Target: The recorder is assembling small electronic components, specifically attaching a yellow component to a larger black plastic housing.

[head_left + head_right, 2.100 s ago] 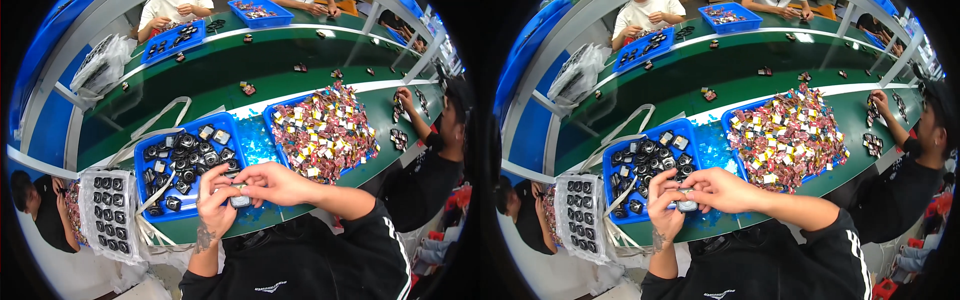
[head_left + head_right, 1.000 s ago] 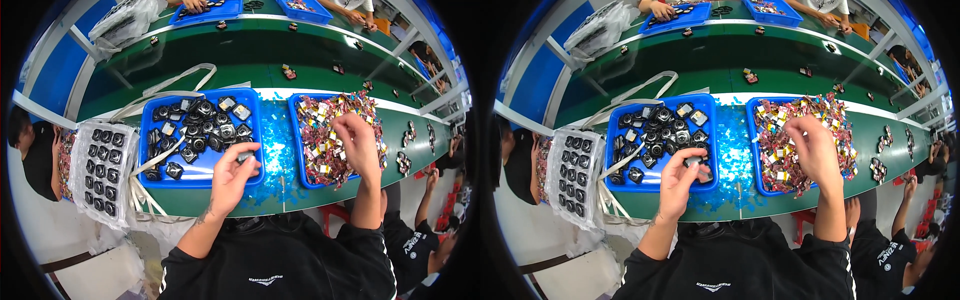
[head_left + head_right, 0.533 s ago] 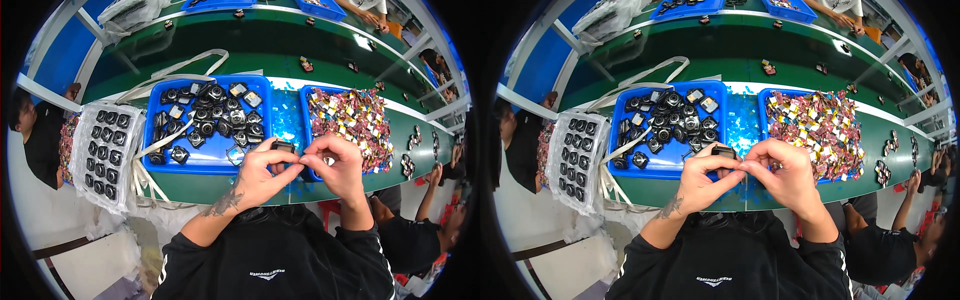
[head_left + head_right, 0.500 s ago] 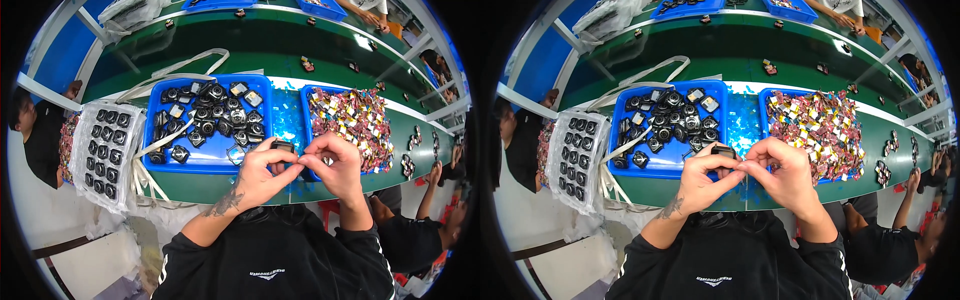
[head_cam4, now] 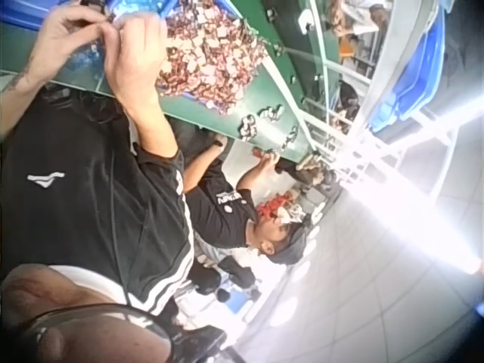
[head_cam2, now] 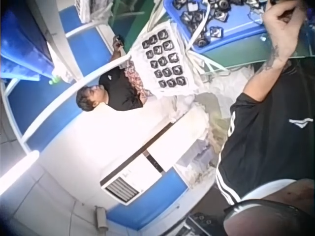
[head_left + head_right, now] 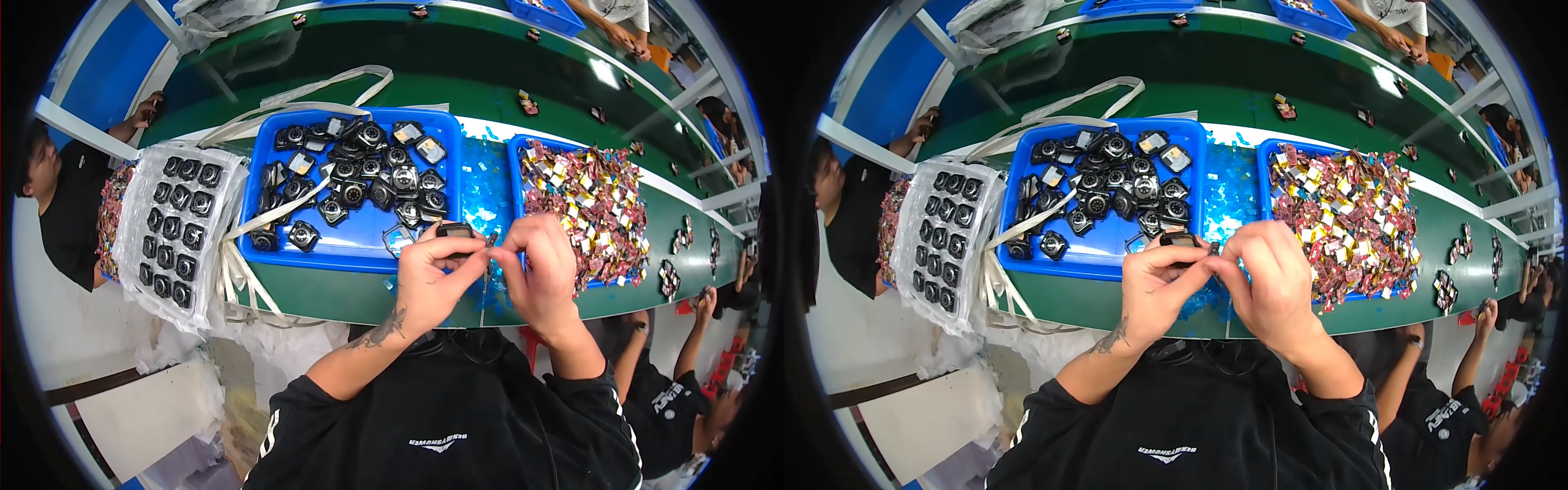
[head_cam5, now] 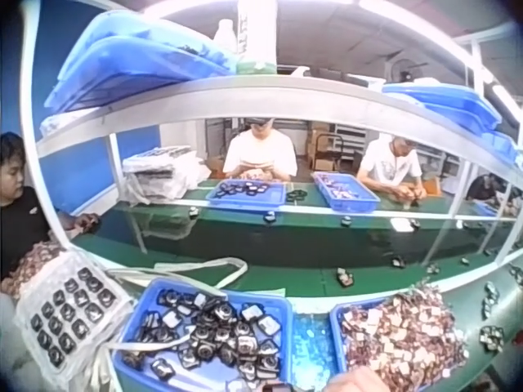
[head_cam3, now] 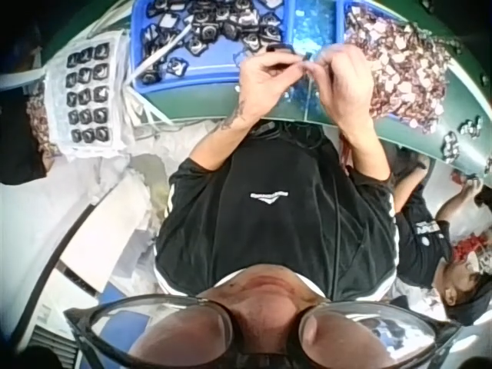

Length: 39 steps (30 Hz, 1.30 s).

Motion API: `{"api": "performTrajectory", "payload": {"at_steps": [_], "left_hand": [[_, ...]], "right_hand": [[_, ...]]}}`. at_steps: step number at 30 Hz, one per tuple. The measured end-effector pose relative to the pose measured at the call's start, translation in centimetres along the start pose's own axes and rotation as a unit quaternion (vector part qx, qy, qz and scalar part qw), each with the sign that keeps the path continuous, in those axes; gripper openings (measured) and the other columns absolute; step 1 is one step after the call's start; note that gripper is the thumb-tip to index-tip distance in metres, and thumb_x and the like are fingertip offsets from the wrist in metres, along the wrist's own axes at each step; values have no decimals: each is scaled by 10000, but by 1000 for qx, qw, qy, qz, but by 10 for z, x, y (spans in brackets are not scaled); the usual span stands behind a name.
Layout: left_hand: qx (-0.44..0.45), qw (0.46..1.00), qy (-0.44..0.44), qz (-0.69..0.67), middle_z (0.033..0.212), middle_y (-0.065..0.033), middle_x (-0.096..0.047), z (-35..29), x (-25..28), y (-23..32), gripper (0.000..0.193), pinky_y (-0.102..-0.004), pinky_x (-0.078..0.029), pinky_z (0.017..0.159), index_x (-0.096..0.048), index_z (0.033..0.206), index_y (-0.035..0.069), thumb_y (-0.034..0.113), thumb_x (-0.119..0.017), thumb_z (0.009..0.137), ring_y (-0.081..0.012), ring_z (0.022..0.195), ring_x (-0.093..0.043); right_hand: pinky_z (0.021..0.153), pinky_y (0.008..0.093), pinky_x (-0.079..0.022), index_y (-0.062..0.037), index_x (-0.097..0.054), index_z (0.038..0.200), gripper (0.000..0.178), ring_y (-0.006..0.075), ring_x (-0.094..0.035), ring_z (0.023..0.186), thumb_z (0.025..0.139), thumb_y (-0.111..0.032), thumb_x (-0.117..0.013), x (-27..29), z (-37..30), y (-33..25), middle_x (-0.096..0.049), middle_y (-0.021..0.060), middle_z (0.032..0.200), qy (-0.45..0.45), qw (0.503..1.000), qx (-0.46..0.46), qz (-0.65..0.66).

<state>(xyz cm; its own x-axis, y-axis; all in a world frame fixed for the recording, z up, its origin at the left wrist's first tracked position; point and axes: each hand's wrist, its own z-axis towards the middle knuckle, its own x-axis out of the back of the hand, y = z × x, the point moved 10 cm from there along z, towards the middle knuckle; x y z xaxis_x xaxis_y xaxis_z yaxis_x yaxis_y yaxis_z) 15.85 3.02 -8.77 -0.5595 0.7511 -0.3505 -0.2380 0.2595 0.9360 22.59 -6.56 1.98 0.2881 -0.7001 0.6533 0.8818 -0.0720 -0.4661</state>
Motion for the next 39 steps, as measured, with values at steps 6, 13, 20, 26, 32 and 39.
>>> {"api": "performTrajectory", "payload": {"at_steps": [6, 13, 20, 26, 32, 39], "left_hand": [[109, 992, -21, -59, 846, -56, -673, 4, 7, -12, 118, -211, -498, 603, -702, 964, -33, 62, -675, 898, -80, 679, -609], [178, 970, -124, -109, 858, -49, -678, -1, -9, -25, 155, -228, -498, 625, -676, 1042, -13, 80, -629, 929, -90, 694, -614], [37, 992, -113, 31, 1304, -71, -538, 6, -6, 5, 429, -236, -470, 850, -429, 1420, 19, 23, -447, 992, -91, 1022, -560], [14, 995, -101, 13, 1304, -172, -538, -3, -11, 13, 526, -307, -421, 1001, -291, 1470, -25, -60, -438, 966, -175, 1182, -536], [47, 990, -73, -115, 1331, -165, -537, 0, 0, 4, 490, -321, -456, 1008, -312, 1464, -39, -13, -449, 994, -182, 1188, -556], [24, 992, -103, -70, 1347, -162, -550, -10, -4, 5, 437, -304, -445, 1028, -423, 1410, -62, -19, -501, 982, -185, 1224, -544]], "right_hand": [[565, 303, -460, 3, -616, 901, 96, 208, -592, 710, 831, 29, -677, -15, -9, 41, -598, 116, 874, -75, 989, -123, 26], [750, 253, -528, 34, -648, 1056, 156, 138, -614, 919, 904, 26, -616, -43, -32, 60, -610, 95, 1025, -88, 860, -263, 428], [734, 262, -533, 27, -608, 981, 136, 135, -644, 818, 864, 28, -679, -11, -42, 62, -646, 68, 904, 43, 867, -293, 402], [595, 315, -510, -3, -642, 866, 144, 222, -647, 664, 782, -9, -758, -9, 5, 2, -625, 86, 783, -11, 995, -55, 80], [575, 278, -495, 3, -671, 915, 128, 168, -643, 670, 802, 17, -728, -19, -18, 32, -659, 79, 830, -39, 953, -208, 216], [515, 279, -450, -13, -692, 952, 133, 137, -577, 574, 822, 17, -697, -21, -3, 15, -655, 89, 812, -96, 969, -174, 145]]}}
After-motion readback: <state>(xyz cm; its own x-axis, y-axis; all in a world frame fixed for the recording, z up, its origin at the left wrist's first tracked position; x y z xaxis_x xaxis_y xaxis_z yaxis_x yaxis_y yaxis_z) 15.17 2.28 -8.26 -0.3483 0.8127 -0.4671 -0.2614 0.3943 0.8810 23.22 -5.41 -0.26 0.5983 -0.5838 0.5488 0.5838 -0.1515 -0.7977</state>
